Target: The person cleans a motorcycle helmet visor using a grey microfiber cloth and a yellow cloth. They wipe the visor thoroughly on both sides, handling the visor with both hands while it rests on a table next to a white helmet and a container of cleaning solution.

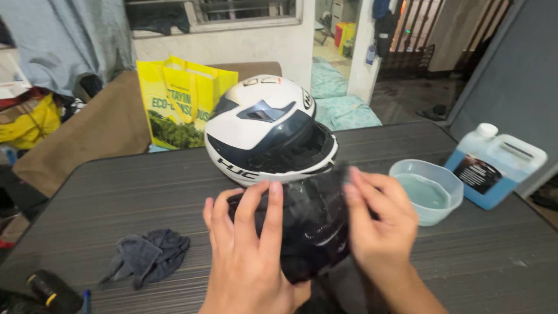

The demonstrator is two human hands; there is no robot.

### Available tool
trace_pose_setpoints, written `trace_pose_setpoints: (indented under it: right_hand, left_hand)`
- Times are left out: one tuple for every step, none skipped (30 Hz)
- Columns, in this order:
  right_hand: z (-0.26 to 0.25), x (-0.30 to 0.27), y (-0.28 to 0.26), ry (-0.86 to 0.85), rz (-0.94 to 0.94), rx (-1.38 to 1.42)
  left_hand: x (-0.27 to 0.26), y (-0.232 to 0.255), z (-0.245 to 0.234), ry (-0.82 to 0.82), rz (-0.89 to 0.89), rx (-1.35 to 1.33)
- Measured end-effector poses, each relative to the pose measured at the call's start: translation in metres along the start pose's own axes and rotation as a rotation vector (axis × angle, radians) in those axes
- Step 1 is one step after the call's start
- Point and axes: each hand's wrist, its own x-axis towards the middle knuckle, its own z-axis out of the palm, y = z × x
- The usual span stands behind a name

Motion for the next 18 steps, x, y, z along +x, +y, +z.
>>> trace_pose_setpoints:
  right_hand:
    - [-0.002,-0.004,-0.004,-0.041,-0.173,-0.138]
    - [-0.002,-0.006,-0.006,-0.08,-0.352,-0.272]
    - [-0.003,-0.009,-0.011,-0.072,-0.387,-0.125]
    - [-0.002,-0.016,-0.02,-0.063,-0.422,0.029]
    - [0.0,-0.019,-0.024,-0.054,-0.456,0.184]
    - [0.003,-0.014,-0.021,-0.019,-0.279,0.13]
    - [0.003,-0.006,-0.014,0.013,-0.1,0.078]
    - [0.001,-0.003,-0.01,0.034,0.086,0.018]
    - [0.005,0.001,-0.008,0.042,0.004,0.074]
    - [0.007,0.006,-0.004,0.044,-0.073,0.12]
    - [0.007,0.007,-0.003,0.046,-0.149,0.166]
    - [0.004,0.003,-0.007,-0.014,-0.273,0.19]
    - [-0.002,-0.003,-0.013,-0.074,-0.397,0.213]
    - [-0.002,-0.008,-0.02,-0.132,-0.524,0.247]
    - [0.0,-0.008,-0.023,-0.094,-0.327,0.127]
    - [0.004,-0.005,-0.022,-0.054,-0.131,0.011]
    - [0.008,-0.002,-0.021,-0.016,0.066,-0.102]
    - [0.007,-0.002,-0.018,-0.008,-0.055,-0.112]
  left_hand:
    - [0.001,0.001,0.002,0.008,0.015,0.013]
    - [0.003,-0.001,0.002,0.023,0.03,0.031]
    - [0.005,-0.002,0.003,0.038,0.045,0.049]
    - [0.005,-0.003,0.002,0.034,0.032,0.039]
    - [0.005,-0.004,-0.001,0.03,0.019,0.029]
    - [0.005,-0.008,-0.003,0.028,0.009,0.026]
    - [0.006,-0.01,-0.005,0.029,0.017,0.021]
    - [0.003,-0.008,-0.004,0.022,0.021,0.005]
    - [0.002,-0.007,-0.001,0.015,0.025,-0.011]
    - [0.0,-0.006,0.002,0.004,0.03,-0.006]
    - [-0.001,-0.006,0.004,-0.006,0.036,-0.001]
    - [0.0,-0.007,0.006,-0.008,0.044,0.011]
    - [0.001,-0.008,0.007,-0.008,0.044,0.006]
    - [0.001,-0.011,0.004,-0.007,0.041,0.013]
    - [0.001,-0.014,0.0,-0.006,0.038,0.019]
    - [0.003,-0.015,-0.002,-0.006,0.045,0.019]
    - [0.005,-0.015,-0.002,-0.006,0.051,0.018]
    - [0.003,-0.01,0.003,-0.016,0.054,-0.004]
